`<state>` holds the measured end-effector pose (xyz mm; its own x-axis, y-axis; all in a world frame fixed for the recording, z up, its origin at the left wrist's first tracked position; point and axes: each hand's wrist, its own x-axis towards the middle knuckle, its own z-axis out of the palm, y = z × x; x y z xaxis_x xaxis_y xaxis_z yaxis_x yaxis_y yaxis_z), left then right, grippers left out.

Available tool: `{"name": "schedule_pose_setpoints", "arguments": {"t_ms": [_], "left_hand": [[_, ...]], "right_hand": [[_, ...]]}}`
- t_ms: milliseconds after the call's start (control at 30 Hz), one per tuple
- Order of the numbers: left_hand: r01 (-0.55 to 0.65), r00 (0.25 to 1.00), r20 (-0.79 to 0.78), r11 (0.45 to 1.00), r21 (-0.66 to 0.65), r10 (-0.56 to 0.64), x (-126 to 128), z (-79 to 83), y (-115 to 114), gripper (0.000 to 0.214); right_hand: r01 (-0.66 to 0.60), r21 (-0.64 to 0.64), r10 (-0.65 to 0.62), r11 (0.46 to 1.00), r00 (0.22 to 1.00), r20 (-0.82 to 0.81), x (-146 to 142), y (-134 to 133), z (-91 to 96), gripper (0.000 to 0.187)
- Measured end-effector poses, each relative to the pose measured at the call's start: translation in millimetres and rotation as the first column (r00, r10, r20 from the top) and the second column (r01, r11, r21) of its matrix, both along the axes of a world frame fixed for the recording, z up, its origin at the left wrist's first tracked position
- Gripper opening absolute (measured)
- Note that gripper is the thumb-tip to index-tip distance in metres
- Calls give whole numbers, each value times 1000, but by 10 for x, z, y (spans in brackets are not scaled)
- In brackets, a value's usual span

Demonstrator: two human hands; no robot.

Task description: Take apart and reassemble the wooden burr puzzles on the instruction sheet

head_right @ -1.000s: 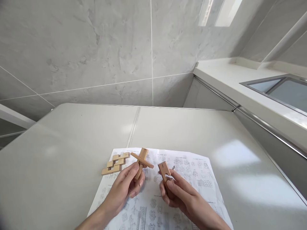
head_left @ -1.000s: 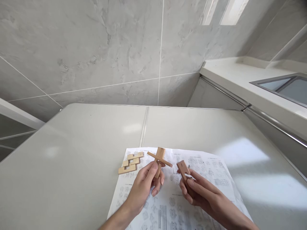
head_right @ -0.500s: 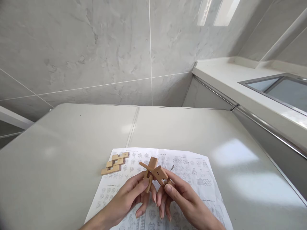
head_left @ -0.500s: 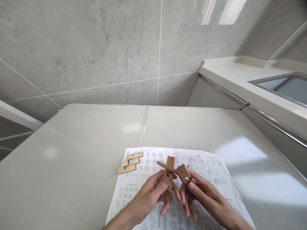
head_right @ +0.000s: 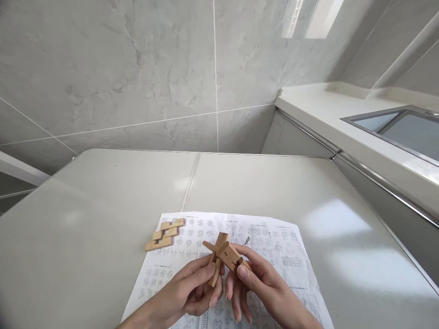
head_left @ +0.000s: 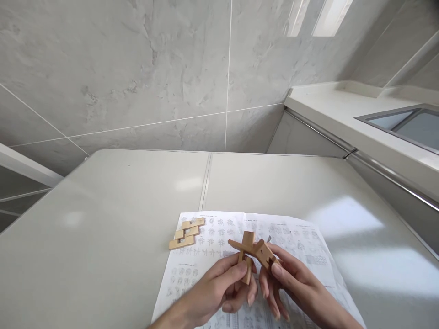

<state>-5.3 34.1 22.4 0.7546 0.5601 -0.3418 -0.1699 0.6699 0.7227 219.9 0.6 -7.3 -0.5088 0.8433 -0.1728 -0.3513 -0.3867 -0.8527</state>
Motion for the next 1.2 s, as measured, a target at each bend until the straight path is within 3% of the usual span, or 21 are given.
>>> {"name": "schedule_pose_setpoints", "arguments": {"t_ms": [167,467,633,833,1200], "left_hand": [[81,995,60,997,-16,-80,-8,14,11,45],[58,996,68,998,-13,-57,-11,18,9,50],[117,988,92,992,53,-121,-14,9,6,48],[154,982,106,986,57,-159,-10,-9,-15,48],[219,975,49,976,-7,-218,-41,-4,-64,52]], "right_hand": [[23,-108,-30,994,997,-64,0,-19,-16,47],[39,-78,-41,996,999,-25,15,-12,2,34],[69,-46,-68,997,998,13,7,-19,12,28],[107,-134,-108,985,994,2,-48,-27,-9,31],[9,26,-15,1000,975,223,-82,-2,25,40]]}}
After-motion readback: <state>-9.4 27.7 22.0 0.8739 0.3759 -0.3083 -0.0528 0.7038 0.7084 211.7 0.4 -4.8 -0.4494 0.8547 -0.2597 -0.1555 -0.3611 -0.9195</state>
